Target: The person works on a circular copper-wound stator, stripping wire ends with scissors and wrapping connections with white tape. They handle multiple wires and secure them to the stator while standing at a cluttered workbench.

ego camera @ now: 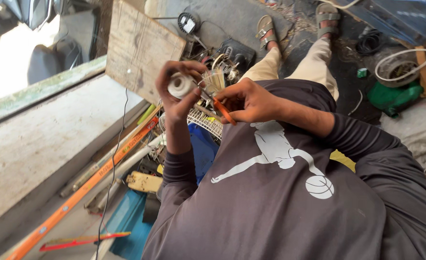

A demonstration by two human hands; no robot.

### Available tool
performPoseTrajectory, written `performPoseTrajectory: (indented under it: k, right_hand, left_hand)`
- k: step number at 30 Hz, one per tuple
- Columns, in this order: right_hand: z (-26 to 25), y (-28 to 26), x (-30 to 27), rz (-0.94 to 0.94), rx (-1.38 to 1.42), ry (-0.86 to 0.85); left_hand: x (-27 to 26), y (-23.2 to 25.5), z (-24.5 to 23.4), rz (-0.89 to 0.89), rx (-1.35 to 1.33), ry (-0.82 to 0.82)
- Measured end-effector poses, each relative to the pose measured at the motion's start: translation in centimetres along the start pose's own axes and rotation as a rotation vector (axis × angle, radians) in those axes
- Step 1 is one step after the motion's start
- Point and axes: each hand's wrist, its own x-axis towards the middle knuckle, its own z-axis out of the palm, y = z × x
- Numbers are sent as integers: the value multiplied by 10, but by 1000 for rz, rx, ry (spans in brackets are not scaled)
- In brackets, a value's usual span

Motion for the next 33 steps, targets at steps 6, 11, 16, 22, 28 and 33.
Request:
performPoseTrajectory:
  k: [6,11,16,22,28,33]
  right_hand:
    - [-13,-6,-36,0,176,99]
    - [-13,-5,-69,-56,428,189]
    - [-12,-6,-102,-107,802,189]
    - [-21,-8,-126,-195,839,184]
    - [-36,-15,-146,-214,938,162]
    - [-49,-21,-155,-213,951,56]
  left_hand:
    - [22,-6,41,143,75,-114]
    - [65,10,71,725,494,-355]
    - [97,36,88,851,671,-792]
    - [119,47,115,748,444,-992]
    - [131,53,136,781,402,-1037]
    - [139,60,152,805,421,-1069]
